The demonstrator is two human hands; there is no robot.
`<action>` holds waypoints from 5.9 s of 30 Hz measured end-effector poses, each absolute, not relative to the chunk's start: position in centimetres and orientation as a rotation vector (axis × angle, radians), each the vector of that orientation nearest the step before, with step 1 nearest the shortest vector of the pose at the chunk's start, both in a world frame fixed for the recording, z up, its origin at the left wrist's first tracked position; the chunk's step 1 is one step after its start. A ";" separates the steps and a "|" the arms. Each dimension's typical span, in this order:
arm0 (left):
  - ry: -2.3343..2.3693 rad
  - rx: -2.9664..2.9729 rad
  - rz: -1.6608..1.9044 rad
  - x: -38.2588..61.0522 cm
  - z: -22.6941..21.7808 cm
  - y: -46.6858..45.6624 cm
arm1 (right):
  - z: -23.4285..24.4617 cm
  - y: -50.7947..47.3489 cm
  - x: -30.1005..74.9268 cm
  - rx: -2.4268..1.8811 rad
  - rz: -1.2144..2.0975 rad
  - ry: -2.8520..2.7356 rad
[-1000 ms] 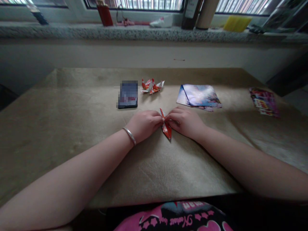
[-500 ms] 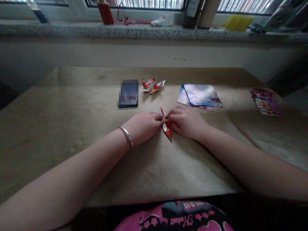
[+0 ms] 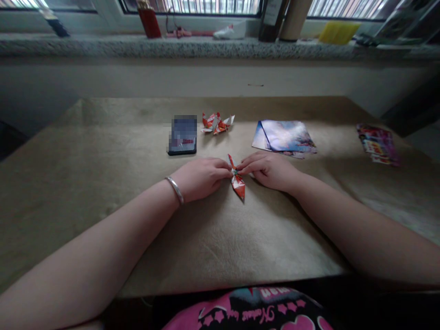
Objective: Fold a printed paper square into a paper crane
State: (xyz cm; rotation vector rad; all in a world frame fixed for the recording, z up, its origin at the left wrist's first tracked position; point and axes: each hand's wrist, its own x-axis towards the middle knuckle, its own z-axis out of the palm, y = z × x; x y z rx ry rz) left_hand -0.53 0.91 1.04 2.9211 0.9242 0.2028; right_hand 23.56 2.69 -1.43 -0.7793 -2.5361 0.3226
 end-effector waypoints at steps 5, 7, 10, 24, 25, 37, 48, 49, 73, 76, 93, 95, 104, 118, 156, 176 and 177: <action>0.773 2.885 0.222 -1.5 0.7 1.9 | -1.3 2.4 23.5 -0.798 0.304 -2.537; 0.705 2.906 0.263 -1.7 0.6 2.2 | -1.1 2.3 23.3 -0.811 0.249 -2.551; 0.731 2.962 0.289 -1.3 0.8 2.0 | -0.9 2.4 23.2 -0.833 0.205 -2.575; 0.789 3.035 0.440 -0.4 -0.1 1.7 | -2.2 2.5 22.5 -0.870 0.315 -2.370; 0.778 3.040 0.462 -0.4 -0.2 1.8 | -2.2 2.4 22.5 -0.884 0.301 -2.372; 0.973 2.949 0.517 -0.4 -0.8 2.0 | -1.0 1.7 21.5 -1.028 0.226 -2.414; 1.080 2.839 0.494 0.1 -0.7 1.9 | -1.4 1.8 21.6 -1.076 0.344 -2.366; 1.078 2.831 0.492 0.1 -0.8 1.9 | -1.4 1.9 21.6 -1.078 0.348 -2.361; 0.925 2.567 0.723 0.1 -1.0 1.9 | -1.6 1.8 21.3 -1.046 0.644 -2.217; 0.981 2.556 0.694 0.2 -1.0 1.7 | -1.6 1.6 21.1 -1.103 0.613 -2.211; 0.818 2.836 0.632 -0.1 -0.2 1.6 | -0.5 0.4 21.0 -1.017 0.096 -2.490; 0.771 2.857 0.599 -0.1 -0.2 1.5 | -0.5 0.5 21.3 -0.968 0.165 -2.537; 0.716 2.948 0.528 -0.3 -0.1 1.7 | -0.1 1.2 22.4 -0.786 0.367 -2.531; 0.979 2.944 0.587 -0.6 -0.8 2.4 | -0.5 1.7 22.5 -0.775 0.026 -2.646; 0.842 3.091 0.420 -0.3 0.5 1.8 | -1.3 2.2 21.9 -0.728 0.343 -2.429; 0.918 3.317 0.359 0.5 0.7 0.7 | -0.3 1.7 21.7 -0.632 -0.139 -2.588; 0.940 3.309 0.341 0.5 0.7 0.6 | -0.2 1.6 21.7 -0.615 -0.142 -2.604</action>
